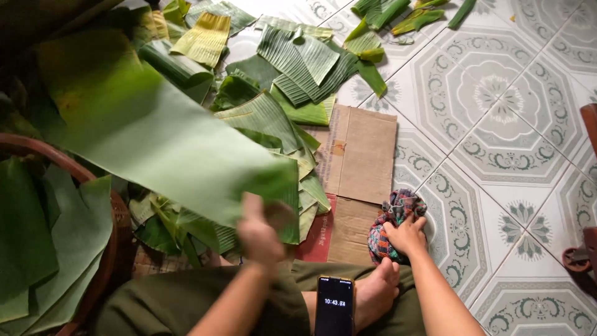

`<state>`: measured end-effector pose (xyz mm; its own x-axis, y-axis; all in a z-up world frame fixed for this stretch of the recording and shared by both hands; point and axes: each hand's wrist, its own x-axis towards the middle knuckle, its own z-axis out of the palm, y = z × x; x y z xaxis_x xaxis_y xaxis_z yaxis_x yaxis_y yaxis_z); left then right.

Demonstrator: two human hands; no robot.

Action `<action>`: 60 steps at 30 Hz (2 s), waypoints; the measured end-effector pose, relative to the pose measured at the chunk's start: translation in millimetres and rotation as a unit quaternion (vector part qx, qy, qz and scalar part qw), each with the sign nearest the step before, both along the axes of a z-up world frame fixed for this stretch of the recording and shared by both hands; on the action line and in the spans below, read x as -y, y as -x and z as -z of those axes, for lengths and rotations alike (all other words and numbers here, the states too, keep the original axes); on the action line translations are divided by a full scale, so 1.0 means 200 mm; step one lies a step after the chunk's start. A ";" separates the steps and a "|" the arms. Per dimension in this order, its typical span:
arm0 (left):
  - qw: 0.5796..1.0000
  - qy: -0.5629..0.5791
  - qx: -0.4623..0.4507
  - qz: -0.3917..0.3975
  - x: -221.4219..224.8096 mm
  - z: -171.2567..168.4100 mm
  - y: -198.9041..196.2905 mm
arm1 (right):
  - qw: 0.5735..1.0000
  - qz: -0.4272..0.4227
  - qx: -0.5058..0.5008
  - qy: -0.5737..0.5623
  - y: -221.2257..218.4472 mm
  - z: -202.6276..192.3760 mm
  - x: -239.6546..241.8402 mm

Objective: Cleaning banana leaves by wiping them with a cloth and stacking them into a basket.

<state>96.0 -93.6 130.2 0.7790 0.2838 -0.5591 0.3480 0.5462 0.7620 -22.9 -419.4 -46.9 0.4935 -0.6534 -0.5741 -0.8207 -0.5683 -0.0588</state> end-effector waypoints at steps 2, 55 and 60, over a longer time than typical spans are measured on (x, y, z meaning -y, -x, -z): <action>0.968 0.120 -0.162 0.150 0.15 0.22 0.16 | 0.997 0.031 -0.061 -0.041 -0.08 -0.17 -0.07; 0.584 -0.477 -0.139 0.642 -0.64 0.80 -0.44 | 0.993 -0.046 0.110 -0.012 -0.98 -0.28 -0.41; 0.580 -0.469 -0.103 0.658 -0.70 0.98 -0.46 | 0.909 -0.409 -0.007 -0.081 -0.74 -0.49 -0.97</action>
